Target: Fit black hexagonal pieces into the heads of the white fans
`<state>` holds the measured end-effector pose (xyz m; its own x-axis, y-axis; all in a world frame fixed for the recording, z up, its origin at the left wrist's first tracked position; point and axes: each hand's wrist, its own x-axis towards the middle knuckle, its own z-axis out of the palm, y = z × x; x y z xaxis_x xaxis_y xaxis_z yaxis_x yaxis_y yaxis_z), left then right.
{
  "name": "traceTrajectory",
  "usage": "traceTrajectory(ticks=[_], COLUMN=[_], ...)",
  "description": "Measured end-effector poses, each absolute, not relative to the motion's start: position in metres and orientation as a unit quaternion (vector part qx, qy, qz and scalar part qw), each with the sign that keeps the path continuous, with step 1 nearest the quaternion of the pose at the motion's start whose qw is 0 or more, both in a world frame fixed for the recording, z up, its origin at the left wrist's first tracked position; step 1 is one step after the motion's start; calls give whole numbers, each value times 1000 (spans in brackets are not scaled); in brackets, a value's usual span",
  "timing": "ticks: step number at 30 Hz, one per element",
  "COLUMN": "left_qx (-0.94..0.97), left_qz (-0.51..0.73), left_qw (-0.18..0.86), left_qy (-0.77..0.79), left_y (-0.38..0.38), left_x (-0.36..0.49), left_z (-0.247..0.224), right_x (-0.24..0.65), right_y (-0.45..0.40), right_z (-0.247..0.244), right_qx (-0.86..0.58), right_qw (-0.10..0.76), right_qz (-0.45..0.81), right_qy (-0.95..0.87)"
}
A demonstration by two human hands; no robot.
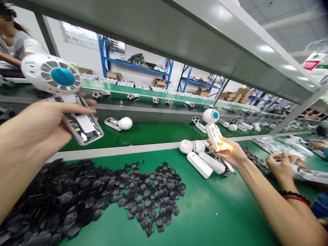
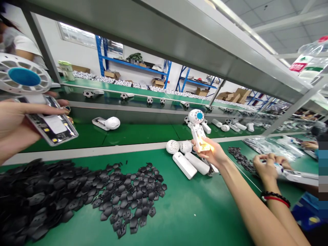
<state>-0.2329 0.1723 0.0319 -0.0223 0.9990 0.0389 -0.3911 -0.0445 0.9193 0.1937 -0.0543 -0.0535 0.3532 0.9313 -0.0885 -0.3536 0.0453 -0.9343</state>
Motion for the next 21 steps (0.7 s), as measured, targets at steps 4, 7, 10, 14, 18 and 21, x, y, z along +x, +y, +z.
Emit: traceTrajectory(ticks=[4, 7, 10, 14, 18, 21], left_qx=[400, 396, 393, 392, 396, 399], left_qz=[598, 600, 598, 594, 593, 592], left_qw=[576, 573, 574, 580, 584, 585], left_qy=[389, 393, 398, 397, 388, 385], left_y=[171, 169, 169, 170, 172, 174], left_x=[-232, -231, -231, -232, -234, -235], left_z=[32, 32, 33, 32, 29, 28], right_x=[194, 194, 194, 194, 195, 195], right_y=[-54, -54, -55, -55, -54, -55], right_z=[-55, -55, -55, -55, -57, -58], right_qx=[-487, -485, -487, -487, -487, -488], right_qw=[663, 665, 662, 660, 663, 661], right_qz=[484, 482, 483, 483, 479, 479], right_qy=[-298, -300, -302, -305, -307, -310])
